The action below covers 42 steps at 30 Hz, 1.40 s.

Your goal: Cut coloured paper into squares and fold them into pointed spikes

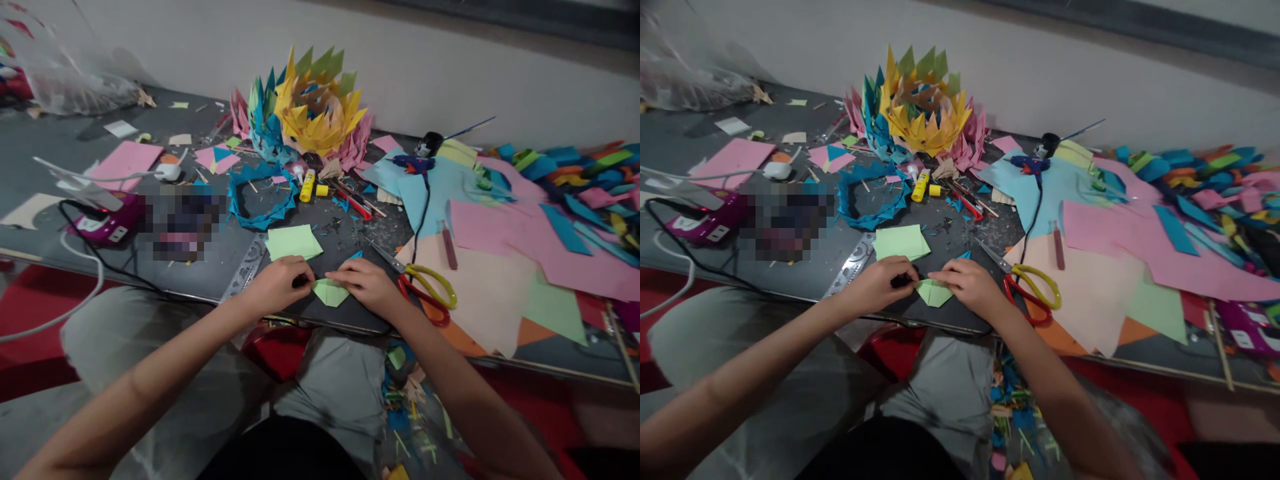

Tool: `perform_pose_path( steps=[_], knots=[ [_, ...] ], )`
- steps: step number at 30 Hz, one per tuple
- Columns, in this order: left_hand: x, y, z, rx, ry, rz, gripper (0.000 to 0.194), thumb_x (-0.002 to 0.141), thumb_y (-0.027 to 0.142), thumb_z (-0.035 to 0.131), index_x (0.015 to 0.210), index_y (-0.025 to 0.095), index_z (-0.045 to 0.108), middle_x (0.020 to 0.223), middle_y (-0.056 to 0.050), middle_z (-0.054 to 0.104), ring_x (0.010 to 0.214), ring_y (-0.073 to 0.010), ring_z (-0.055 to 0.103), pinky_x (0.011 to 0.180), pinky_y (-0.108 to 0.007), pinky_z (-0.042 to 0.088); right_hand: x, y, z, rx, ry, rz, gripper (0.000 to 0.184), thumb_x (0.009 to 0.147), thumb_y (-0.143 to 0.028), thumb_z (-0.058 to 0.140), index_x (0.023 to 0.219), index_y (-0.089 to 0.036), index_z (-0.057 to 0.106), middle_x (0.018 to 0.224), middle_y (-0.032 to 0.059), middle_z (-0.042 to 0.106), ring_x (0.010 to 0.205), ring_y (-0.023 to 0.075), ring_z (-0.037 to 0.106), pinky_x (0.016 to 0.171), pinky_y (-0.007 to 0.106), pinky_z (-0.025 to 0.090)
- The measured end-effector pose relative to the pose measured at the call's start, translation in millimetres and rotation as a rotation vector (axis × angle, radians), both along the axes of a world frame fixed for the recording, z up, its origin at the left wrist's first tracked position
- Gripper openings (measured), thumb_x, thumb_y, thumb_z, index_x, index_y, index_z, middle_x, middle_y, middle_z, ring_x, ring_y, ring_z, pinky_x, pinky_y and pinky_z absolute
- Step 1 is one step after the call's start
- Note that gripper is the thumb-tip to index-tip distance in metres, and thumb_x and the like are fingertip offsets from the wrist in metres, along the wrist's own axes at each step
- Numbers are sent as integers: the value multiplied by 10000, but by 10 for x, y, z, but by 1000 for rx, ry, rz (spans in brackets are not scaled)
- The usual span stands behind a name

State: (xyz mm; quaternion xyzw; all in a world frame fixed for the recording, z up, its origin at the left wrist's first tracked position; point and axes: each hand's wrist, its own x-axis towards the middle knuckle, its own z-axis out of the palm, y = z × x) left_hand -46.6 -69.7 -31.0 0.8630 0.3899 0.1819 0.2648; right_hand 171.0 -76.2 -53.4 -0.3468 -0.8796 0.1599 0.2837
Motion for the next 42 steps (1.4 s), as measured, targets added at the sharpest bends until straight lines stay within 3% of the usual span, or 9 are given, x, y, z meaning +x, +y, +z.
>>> perform_pose_path(
  steps=[4, 11, 19, 23, 27, 33, 42],
  knots=[
    [-36, 28, -19, 26, 8, -74, 84, 798, 119, 540, 785, 147, 618, 763, -26, 593, 728, -136, 556, 679, -228, 410, 25, -10, -25, 130, -95, 54, 284, 898, -160, 415, 934, -221, 690, 805, 57, 628, 733, 158, 545, 658, 262, 425],
    [-93, 45, -41, 120, 53, -166, 122, 859, 179, 497, 853, 158, 617, 813, -30, 595, 765, -142, 559, 700, -233, 409, 29, -22, -13, 188, -160, 64, 255, 907, -215, 425, 926, -212, 679, 836, 52, 640, 749, 155, 545, 661, 254, 423],
    [-116, 62, -26, 309, 203, -273, 178, 890, 210, 453, 926, 158, 619, 844, -41, 601, 768, -153, 553, 723, -262, 419, 44, 3, 44, 247, -235, 159, 261, 908, -164, 405, 927, -183, 664, 905, 62, 662, 781, 165, 561, 672, 267, 452],
    [-159, 35, 1, 400, 278, -319, 235, 903, 190, 411, 946, 161, 640, 884, -60, 605, 769, -157, 549, 713, -274, 422, 30, 22, 77, 288, -297, 236, 249, 905, -147, 410, 970, -154, 650, 1006, 69, 672, 911, 186, 565, 741, 289, 468],
    [-187, -39, 11, 390, 271, -243, 230, 885, 247, 457, 969, 204, 667, 929, -62, 597, 809, -178, 551, 725, -302, 421, 49, 44, 120, 297, -356, 320, 263, 906, -120, 395, 1016, -135, 633, 1111, 42, 655, 976, 192, 562, 753, 300, 473],
    [-164, -134, 65, 300, 305, -108, 223, 852, 273, 513, 1012, 250, 667, 929, -60, 583, 878, -201, 551, 731, -333, 409, 187, 48, 227, 236, -451, 355, 297, 890, -135, 397, 1098, -168, 607, 1081, 43, 670, 991, 231, 571, 749, 362, 451],
    [-105, -162, 130, 263, 319, -69, 180, 820, 296, 569, 938, 220, 681, 902, -55, 591, 872, -208, 562, 740, -346, 422, 276, -81, 162, 116, -158, 85, 244, 856, -174, 478, 1043, -183, 635, 945, 86, 687, 939, 201, 591, 778, 359, 469]
  ],
)
